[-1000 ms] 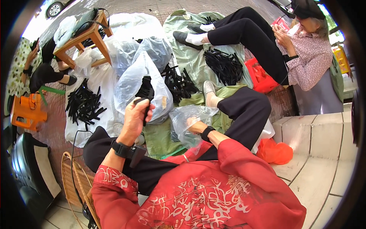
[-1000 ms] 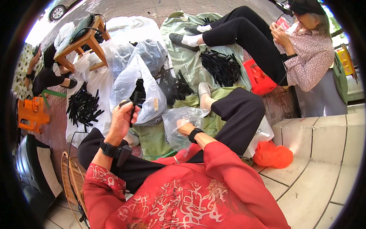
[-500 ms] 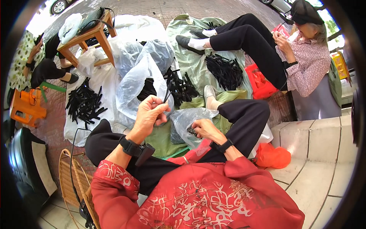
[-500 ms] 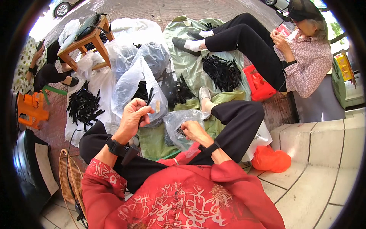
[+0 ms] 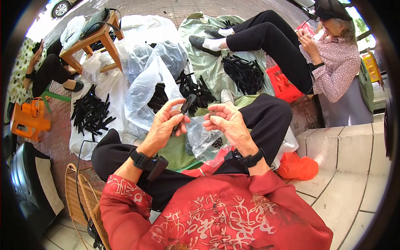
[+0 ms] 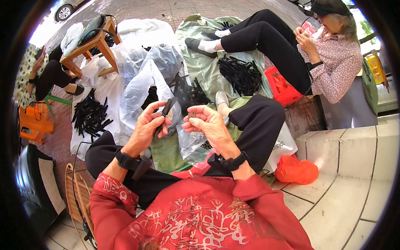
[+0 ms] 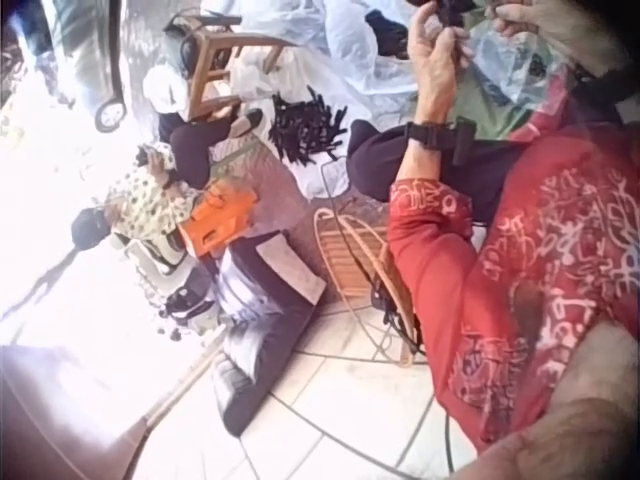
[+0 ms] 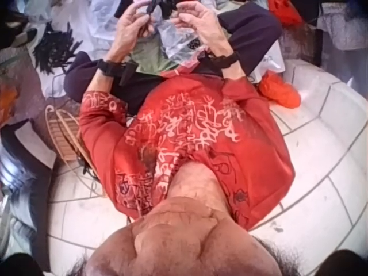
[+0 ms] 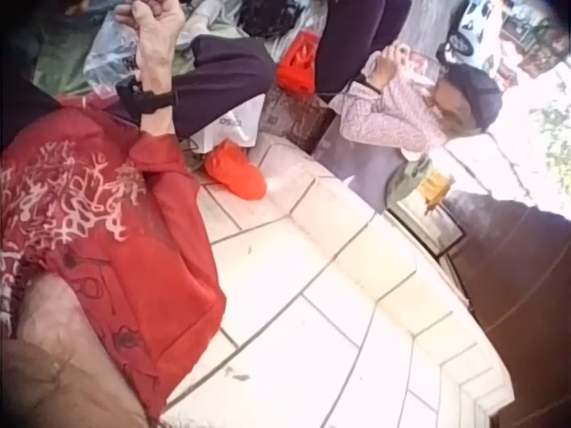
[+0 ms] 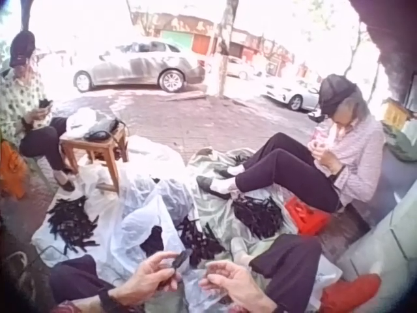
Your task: Sorting and assembling black plastic/nylon straps in an outdoor workspace.
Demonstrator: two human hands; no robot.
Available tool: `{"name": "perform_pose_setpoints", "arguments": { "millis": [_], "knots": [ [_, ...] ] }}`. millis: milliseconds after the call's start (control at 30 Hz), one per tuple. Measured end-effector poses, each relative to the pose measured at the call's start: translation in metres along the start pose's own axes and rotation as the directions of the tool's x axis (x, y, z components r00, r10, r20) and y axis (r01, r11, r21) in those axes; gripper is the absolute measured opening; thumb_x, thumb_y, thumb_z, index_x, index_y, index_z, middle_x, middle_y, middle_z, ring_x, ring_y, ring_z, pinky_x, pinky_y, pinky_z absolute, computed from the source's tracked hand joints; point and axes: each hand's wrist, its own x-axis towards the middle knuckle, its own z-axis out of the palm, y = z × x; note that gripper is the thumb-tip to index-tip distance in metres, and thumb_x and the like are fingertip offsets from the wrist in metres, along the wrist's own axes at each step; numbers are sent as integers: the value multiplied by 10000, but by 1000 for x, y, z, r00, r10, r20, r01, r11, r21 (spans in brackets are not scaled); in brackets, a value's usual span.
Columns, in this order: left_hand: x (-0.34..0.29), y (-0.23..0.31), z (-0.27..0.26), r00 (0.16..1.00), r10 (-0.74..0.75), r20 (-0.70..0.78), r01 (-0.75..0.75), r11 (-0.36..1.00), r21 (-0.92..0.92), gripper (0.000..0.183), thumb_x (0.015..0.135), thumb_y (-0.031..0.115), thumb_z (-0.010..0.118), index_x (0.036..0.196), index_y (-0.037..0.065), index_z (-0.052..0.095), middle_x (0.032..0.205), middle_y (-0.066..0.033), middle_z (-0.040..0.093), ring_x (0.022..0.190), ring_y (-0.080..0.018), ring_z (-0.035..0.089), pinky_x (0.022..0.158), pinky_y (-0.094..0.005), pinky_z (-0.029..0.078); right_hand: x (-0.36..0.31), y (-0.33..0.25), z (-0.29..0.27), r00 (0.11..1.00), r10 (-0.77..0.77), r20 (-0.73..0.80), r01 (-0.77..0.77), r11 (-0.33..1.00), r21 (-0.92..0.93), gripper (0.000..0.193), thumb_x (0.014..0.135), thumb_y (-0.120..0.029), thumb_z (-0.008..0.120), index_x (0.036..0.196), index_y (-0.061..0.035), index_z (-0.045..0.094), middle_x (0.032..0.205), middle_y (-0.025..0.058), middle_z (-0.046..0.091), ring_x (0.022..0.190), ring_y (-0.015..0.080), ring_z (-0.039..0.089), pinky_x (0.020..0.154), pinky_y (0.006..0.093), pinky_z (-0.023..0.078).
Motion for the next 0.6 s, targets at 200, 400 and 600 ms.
{"name": "perform_pose_setpoints", "arguments": {
  "millis": [200, 400, 600],
  "knots": [
    [-5, -3, -3, 994, -85, 63, 85, 996, 11, 274, 835, 56, 484, 1103, 21, 443, 770, -94, 585, 537, -86, 528, 409, -166, 347, 8, -4, 8, 999, -46, 17, 45, 999, 28, 295, 796, -24, 550, 1072, 38, 466, 943, 136, 571, 842, 209, 597, 740, 290, 506],
    [-14, -4, 7, 988, -144, 62, 146, 989, -31, 165, 840, 69, 476, 998, 19, 482, 740, -82, 593, 513, -91, 523, 400, -170, 333, 11, -1, 10, 996, -89, 12, 89, 995, -53, 307, 794, -19, 550, 1080, 52, 463, 949, 138, 566, 853, 215, 595, 742, 287, 503],
    [-23, -1, 26, 971, -237, 36, 240, 960, -147, 136, 848, 94, 478, 974, 42, 476, 704, -78, 579, 468, -85, 483, 380, -175, 298, 5, -1, 7, 996, -83, 22, 86, 986, -142, 295, 807, -22, 534, 1081, 61, 464, 939, 144, 567, 836, 213, 598, 734, 289, 502]
  ]
}}
